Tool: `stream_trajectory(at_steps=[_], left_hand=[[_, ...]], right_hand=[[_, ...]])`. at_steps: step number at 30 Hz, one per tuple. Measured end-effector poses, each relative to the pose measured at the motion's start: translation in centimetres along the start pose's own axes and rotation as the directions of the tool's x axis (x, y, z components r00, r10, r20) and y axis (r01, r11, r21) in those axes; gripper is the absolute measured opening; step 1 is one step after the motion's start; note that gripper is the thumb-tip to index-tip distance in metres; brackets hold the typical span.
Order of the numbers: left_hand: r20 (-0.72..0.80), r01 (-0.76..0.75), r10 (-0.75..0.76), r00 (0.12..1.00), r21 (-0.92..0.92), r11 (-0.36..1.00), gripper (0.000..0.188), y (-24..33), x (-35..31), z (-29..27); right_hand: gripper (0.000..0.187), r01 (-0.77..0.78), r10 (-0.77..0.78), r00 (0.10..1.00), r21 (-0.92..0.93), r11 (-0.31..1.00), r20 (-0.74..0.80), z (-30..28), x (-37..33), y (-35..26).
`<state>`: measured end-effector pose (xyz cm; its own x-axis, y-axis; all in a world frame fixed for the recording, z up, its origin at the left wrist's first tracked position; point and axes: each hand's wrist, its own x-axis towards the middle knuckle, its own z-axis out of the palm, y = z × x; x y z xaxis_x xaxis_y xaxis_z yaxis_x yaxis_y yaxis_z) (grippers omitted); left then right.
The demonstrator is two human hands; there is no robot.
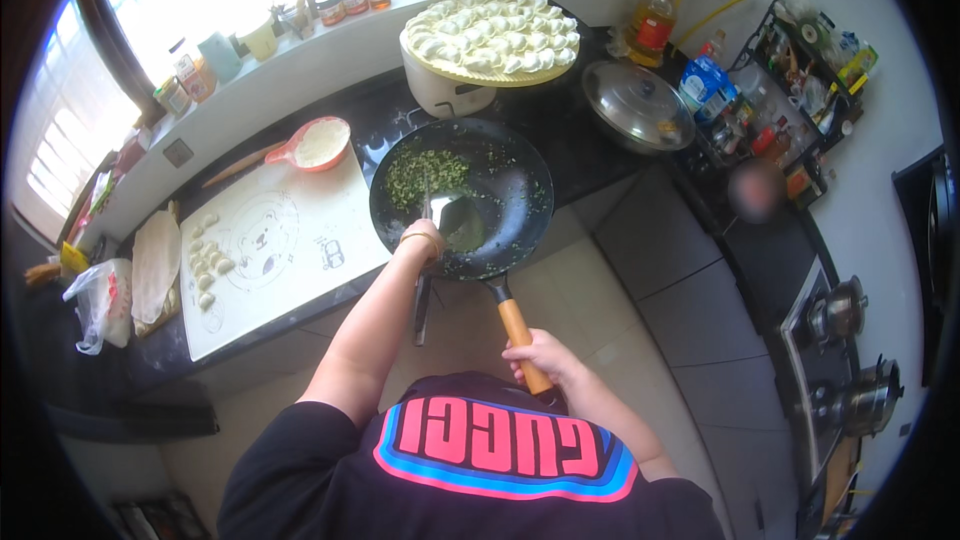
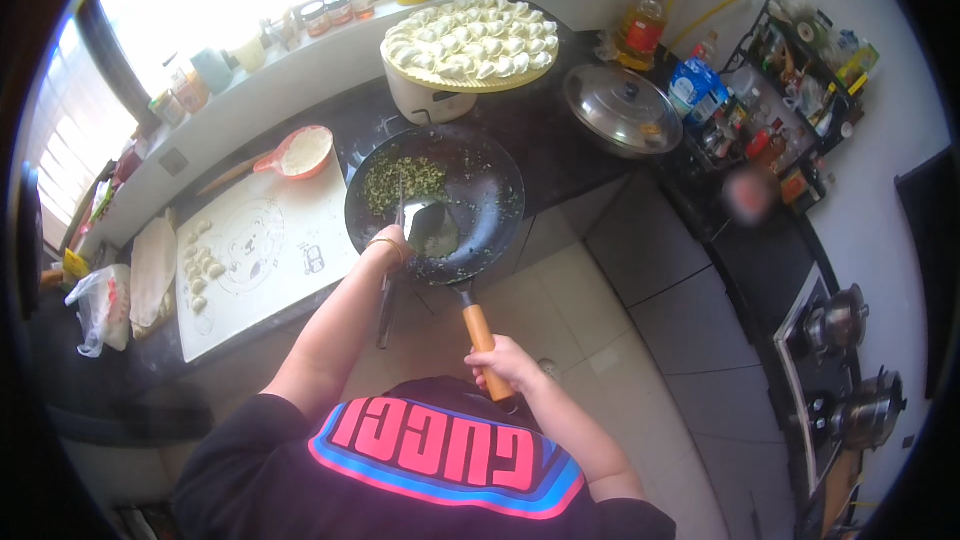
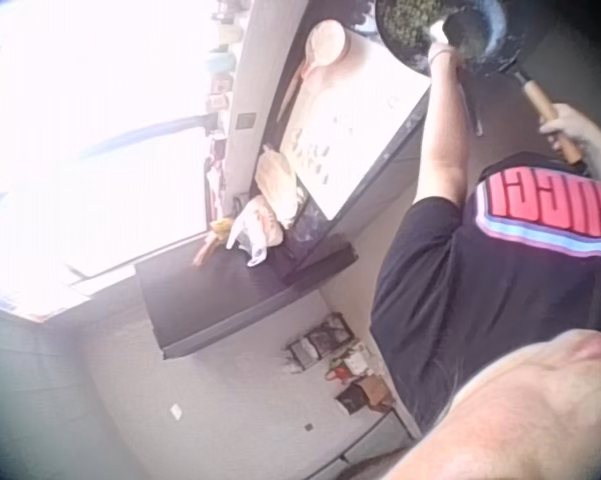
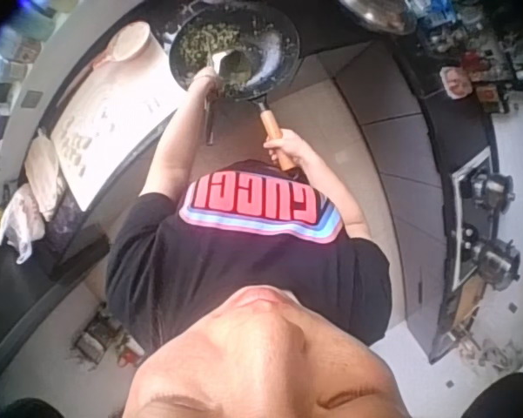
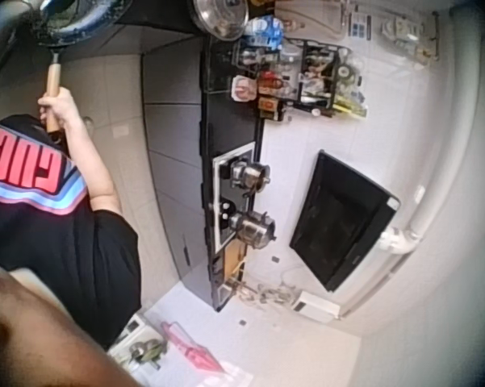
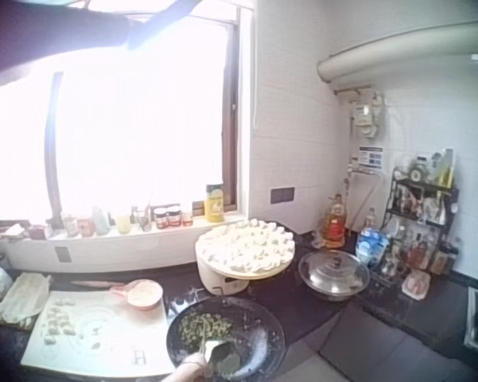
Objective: The person cleans the kitchen countertop and sink area using a cloth, wiping the surfaces around the stove and sink. They then stir chopped green vegetables in a wok using a spatula and chopsticks, and finally pour the contents of the wok into the sink.
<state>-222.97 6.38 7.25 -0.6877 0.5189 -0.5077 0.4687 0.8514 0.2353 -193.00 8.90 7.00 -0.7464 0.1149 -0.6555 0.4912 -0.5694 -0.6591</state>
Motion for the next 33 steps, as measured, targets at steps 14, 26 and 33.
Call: stream_trajectory(at_steps=[14,26,33], left_hand=[[-0.223,-0.009,0.001,0.975,-0.035,0.999,0.037,-3.8,-1.3,-2.8],[-0.254,-0.011,0.008,0.967,-0.012,1.0,0.062,-8.7,0.9,-3.3],[0.05,0.061,-0.057,0.997,-0.081,0.995,0.03,-11.4,3.5,-4.5]], right_hand=[[0.028,-0.22,0.104,0.953,-0.416,0.882,-0.283,-2.1,1.5,-4.6],[0.029,-0.312,-0.045,0.899,-0.711,0.63,-0.435,-1.3,0.4,-6.6],[0.026,-0.296,0.004,0.9,-0.606,0.738,-0.435,-2.1,1.7,-6.4]])
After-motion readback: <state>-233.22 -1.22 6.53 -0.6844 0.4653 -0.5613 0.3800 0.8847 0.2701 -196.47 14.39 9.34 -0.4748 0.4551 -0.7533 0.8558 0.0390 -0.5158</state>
